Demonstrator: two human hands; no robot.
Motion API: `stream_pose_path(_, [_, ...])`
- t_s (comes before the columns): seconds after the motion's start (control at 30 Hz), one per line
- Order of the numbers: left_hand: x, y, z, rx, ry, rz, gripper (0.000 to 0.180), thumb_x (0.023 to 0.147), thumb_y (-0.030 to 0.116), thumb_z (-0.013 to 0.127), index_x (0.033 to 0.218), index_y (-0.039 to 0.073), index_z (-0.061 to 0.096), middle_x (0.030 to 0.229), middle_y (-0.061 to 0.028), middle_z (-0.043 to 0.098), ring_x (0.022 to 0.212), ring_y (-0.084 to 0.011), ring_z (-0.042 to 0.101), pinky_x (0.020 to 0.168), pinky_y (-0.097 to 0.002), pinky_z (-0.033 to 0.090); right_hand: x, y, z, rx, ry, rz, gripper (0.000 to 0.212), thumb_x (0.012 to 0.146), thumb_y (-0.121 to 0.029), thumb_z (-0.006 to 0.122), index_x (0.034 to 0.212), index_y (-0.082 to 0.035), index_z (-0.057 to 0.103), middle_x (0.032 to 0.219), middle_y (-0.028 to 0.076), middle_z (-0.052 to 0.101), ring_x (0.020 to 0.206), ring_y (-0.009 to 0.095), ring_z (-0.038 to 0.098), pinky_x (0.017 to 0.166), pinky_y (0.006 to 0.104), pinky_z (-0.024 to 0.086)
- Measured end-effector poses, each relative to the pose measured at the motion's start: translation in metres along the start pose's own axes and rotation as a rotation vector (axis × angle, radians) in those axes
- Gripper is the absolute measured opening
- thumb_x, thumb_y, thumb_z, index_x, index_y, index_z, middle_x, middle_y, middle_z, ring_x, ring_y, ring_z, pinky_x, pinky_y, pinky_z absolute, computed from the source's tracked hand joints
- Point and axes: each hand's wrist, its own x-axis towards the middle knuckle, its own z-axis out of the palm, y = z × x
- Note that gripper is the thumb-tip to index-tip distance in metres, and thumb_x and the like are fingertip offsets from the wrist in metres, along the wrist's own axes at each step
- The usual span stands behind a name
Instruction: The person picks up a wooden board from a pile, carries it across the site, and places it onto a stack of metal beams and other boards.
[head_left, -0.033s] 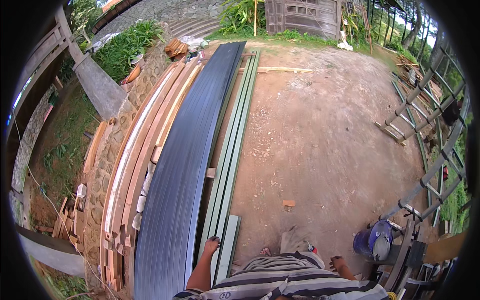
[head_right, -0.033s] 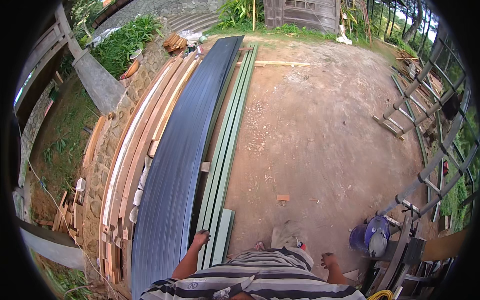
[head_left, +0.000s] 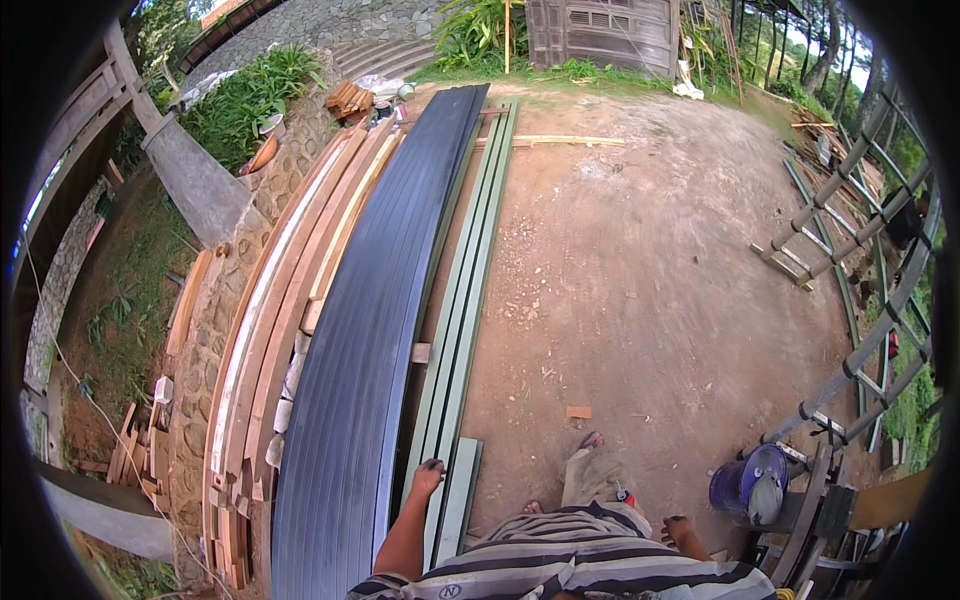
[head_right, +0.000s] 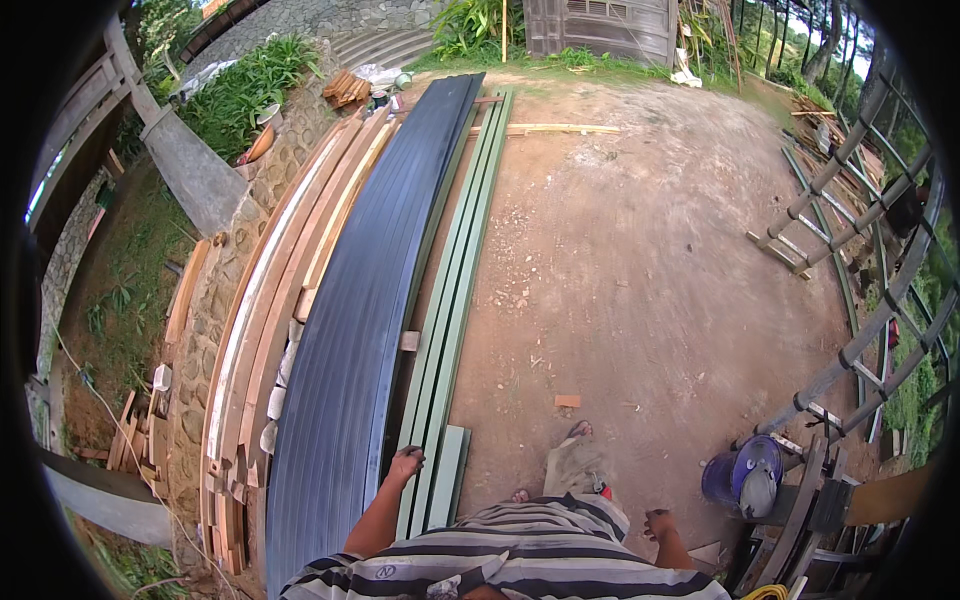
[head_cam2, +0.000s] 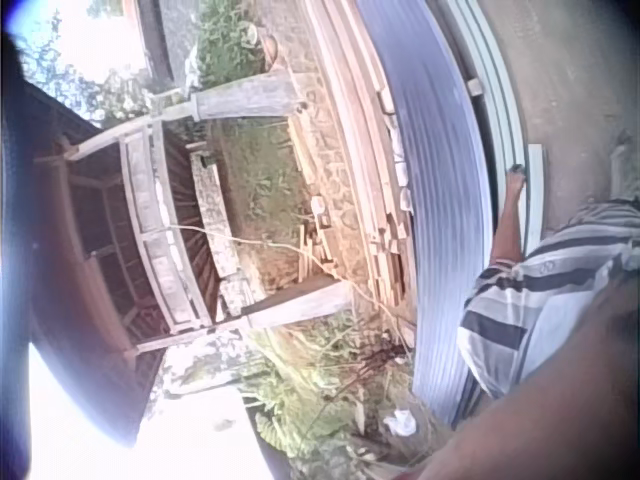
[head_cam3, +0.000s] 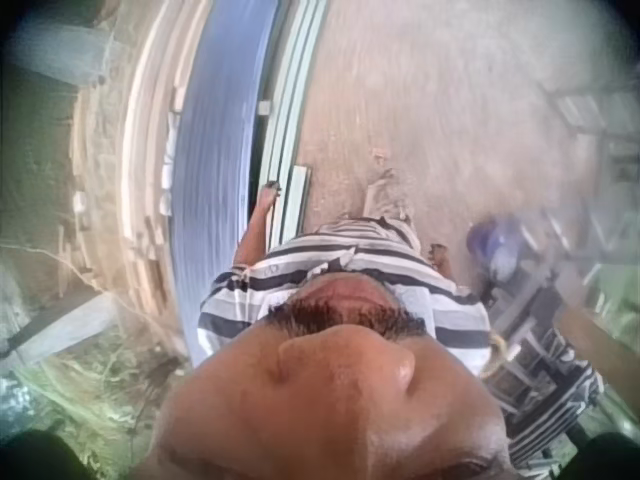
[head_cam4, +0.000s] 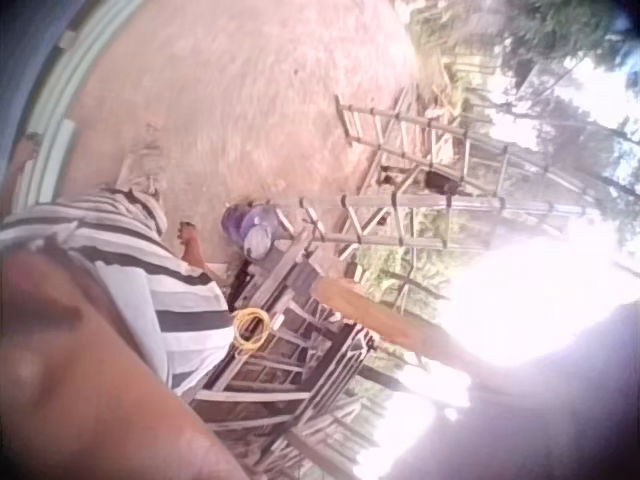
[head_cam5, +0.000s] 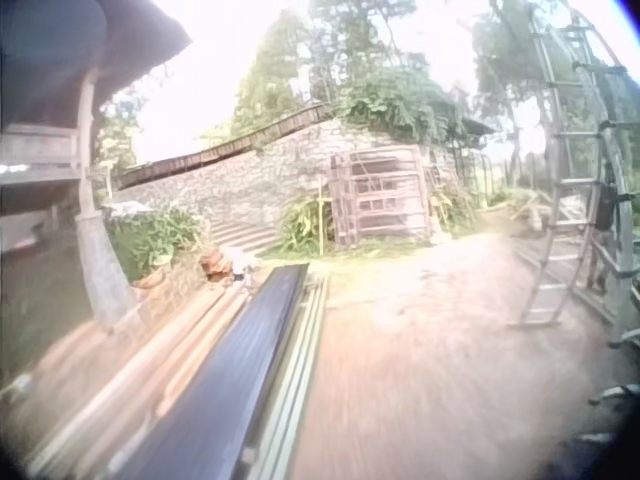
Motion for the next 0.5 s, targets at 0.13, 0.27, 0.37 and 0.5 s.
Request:
stream_pose_path(0.13, [0.184, 0.186, 0.076, 0.032, -0.046, 0.271, 0.039, 0.092, 0.021, 0.058, 0.125, 0.000, 0.063, 0.096, -0.0134, 0.072, 0.082, -0.0185, 0.069, 0.078, -0.0308, 0.055, 0.049, -0.069, -0.003, -0.161, -0.062, -0.041, 0.038, 0.096, -0.031, 0.056, 0.122, -0.005, 0.064, 0.109, 0.014, 0.071, 0.079, 0.029, 0.072, 0.067, 0.0455, 0.057])
stream_pose_path(0.27, [0.276, 0.334, 0.193, 0.057, -0.223, 0.327, 0.040, 0.094, 0.022, 0.058, 0.130, 0.003, 0.061, 0.100, -0.0118, 0.073, 0.087, -0.0178, 0.068, 0.081, -0.0305, 0.054, 0.092, -0.168, -0.028, -0.258, -0.080, -0.020, 0.037, 0.094, -0.030, 0.057, 0.121, -0.005, 0.064, 0.103, 0.014, 0.071, 0.076, 0.028, 0.071, 0.063, 0.0440, 0.057])
stream_pose_path(0.37, [0.333, 0.347, 0.214, 0.168, -0.377, 0.170, 0.041, 0.095, 0.023, 0.059, 0.131, 0.004, 0.061, 0.103, -0.0140, 0.072, 0.092, -0.0208, 0.068, 0.085, -0.0331, 0.053, 0.098, -0.314, -0.058, -0.257, -0.121, -0.040, 0.037, 0.093, -0.030, 0.058, 0.120, -0.005, 0.063, 0.098, 0.014, 0.072, 0.073, 0.027, 0.071, 0.060, 0.0428, 0.056])
stream_pose_path(0.5, [0.393, 0.389, 0.214, 0.475, -0.420, 0.113, 0.040, 0.093, 0.028, 0.062, 0.122, 0.001, 0.066, 0.098, -0.0159, 0.072, 0.088, -0.0235, 0.069, 0.081, -0.0358, 0.054, 0.170, -0.508, -0.119, 0.067, 0.049, -0.266, 0.030, 0.096, -0.028, 0.060, 0.112, -0.004, 0.069, 0.094, 0.010, 0.073, 0.069, 0.023, 0.070, 0.056, 0.0371, 0.053])
